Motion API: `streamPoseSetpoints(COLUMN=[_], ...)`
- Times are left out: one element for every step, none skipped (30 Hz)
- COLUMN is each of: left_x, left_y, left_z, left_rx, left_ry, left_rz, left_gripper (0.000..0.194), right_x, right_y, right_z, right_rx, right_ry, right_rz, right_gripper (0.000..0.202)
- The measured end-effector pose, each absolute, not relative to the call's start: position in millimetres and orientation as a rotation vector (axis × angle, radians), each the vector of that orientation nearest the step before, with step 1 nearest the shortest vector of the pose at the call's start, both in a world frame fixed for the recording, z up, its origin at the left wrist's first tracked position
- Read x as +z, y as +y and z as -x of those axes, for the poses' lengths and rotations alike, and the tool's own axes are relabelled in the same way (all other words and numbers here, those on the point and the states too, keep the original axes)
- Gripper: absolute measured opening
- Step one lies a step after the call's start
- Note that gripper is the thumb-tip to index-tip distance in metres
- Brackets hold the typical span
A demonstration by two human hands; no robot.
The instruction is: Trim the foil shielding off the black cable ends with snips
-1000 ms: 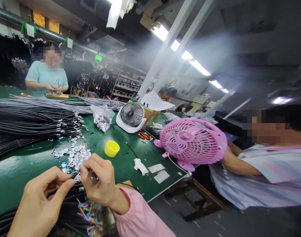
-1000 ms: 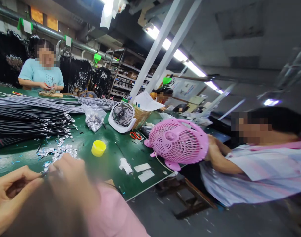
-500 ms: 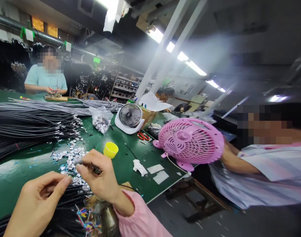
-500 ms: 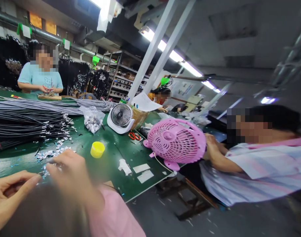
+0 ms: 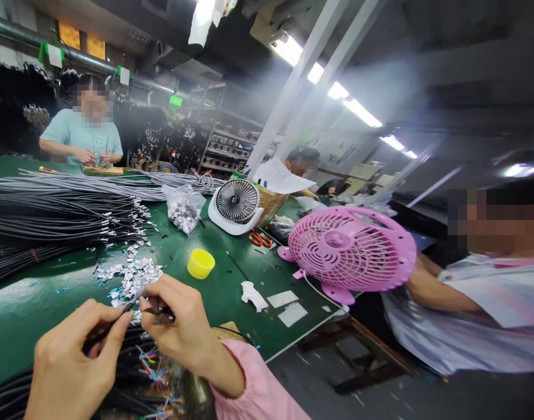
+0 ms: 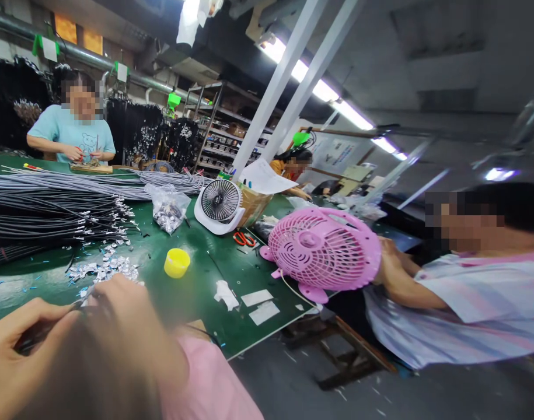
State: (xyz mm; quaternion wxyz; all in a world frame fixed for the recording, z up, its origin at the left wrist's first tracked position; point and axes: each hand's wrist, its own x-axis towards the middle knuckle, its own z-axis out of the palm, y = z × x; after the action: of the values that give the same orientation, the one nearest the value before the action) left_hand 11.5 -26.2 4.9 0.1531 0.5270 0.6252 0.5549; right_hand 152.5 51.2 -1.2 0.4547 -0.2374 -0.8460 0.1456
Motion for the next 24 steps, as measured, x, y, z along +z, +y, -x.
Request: streamPoseSetpoints(left_x=[4,3,3,2,2,2,3,3,3,4,4,4,5,5,5,5,5,5,6,6,6,6,7,7], left_y=[-24,-23,-21,-20,-20,-20,-20,-21,-22,-23,-23,-24,-25,-25,-25,-25,-25,-25,-25,-25,-25,-25,-25,-25], left_z=[-9,-7,-5,-4,-3,-4,-4,-6,-7,-8,-8,-9,-9,-9,-9,-9,-9,-9,-9,-8,-8,-8,-7,-6], left_rx=[1.542,1.485,1.435,1.401,1.391,1.405,1.441,1.482,1.512,1.53,1.543,1.552,1.558,1.563,1.569,1.574,1.57,1.559,1.543,1.525,1.503,1.479,1.458,1.446], left_ry=[1.757,1.722,1.694,1.679,1.676,1.685,1.696,1.705,1.71,1.714,1.716,1.717,1.72,1.727,1.734,1.741,1.745,1.744,1.732,1.711,1.683,1.65,1.613,1.576], left_rz=[-1.464,-1.425,-1.392,-1.364,-1.335,-1.305,-1.277,-1.261,-1.261,-1.276,-1.301,-1.327,-1.353,-1.377,-1.395,-1.406,-1.411,-1.411,-1.402,-1.384,-1.362,-1.339,-1.32,-1.309], left_gripper=[0.019,0.02,0.021,0.023,0.024,0.025,0.026,0.025,0.025,0.025,0.025,0.024,0.024,0.023,0.023,0.022,0.023,0.024,0.025,0.025,0.025,0.026,0.026,0.026], right_x=[-3,-5,-6,-6,-6,-5,-3,-1,2,4,6,8,9,10,10,9,8,7,6,5,4,4,3,3], right_y=[50,49,48,47,46,45,45,45,46,46,47,48,49,50,50,50,50,49,48,47,46,45,45,45], right_z=[-152,-151,-151,-151,-151,-151,-152,-152,-153,-154,-154,-155,-155,-155,-155,-155,-155,-155,-155,-155,-154,-154,-153,-152], right_rx=[0.371,0.38,0.384,0.385,0.383,0.378,0.371,0.368,0.365,0.361,0.354,0.346,0.337,0.33,0.327,0.329,0.33,0.332,0.337,0.345,0.366,0.413,0.5,0.644], right_ry=[-2.075,-2.063,-2.052,-2.041,-2.031,-2.017,-1.998,-1.979,-1.966,-1.963,-1.969,-1.986,-2.006,-2.028,-2.047,-2.061,-2.066,-2.064,-2.058,-2.046,-2.031,-2.008,-1.972,-1.928], right_rz=[0.594,0.593,0.584,0.577,0.581,0.592,0.606,0.618,0.625,0.618,0.597,0.571,0.544,0.525,0.515,0.517,0.525,0.536,0.545,0.553,0.564,0.582,0.604,0.624], right_gripper=[0.012,0.012,0.012,0.013,0.013,0.014,0.014,0.014,0.016,0.018,0.02,0.023,0.024,0.026,0.026,0.025,0.024,0.023,0.021,0.019,0.018,0.017,0.016,0.016])
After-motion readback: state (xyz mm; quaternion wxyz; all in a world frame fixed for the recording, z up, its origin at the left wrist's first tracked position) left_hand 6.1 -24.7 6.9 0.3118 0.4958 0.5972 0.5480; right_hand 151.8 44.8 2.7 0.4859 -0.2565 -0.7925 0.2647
